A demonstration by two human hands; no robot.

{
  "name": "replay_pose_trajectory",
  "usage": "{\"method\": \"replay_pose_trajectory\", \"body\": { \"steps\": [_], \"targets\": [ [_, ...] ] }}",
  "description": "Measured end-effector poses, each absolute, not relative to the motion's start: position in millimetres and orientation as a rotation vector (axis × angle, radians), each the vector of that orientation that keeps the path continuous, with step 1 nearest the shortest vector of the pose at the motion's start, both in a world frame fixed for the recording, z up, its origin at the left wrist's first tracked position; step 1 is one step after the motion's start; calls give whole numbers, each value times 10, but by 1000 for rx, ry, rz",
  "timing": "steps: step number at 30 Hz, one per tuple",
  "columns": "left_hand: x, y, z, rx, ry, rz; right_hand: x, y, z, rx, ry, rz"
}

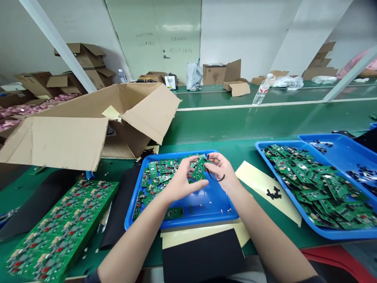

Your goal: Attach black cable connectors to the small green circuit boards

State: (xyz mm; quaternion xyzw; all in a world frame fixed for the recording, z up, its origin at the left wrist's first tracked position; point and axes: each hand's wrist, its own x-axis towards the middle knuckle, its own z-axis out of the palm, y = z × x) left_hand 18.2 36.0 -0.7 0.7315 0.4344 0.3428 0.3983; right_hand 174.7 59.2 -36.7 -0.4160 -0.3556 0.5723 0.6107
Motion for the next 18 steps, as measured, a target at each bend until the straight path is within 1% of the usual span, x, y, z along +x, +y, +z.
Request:
{"method": "replay_pose_trajectory", "body": {
  "steps": [3, 6, 13, 18],
  "targets": [
    [171, 376, 30, 1402, 1028, 725, 1682, 502, -317, -957, -880, 1341],
    [141, 392, 23, 1285, 956, 666, 1663, 435, -286, -959, -1012, 1342],
    [98, 349, -19, 1082, 1041, 910, 1728, 365, -265, -987, -1341, 1113],
    [157, 296, -28, 1048, 1120, 1029, 1667, 267, -249, -985, -1497, 1135]
  ]
}}
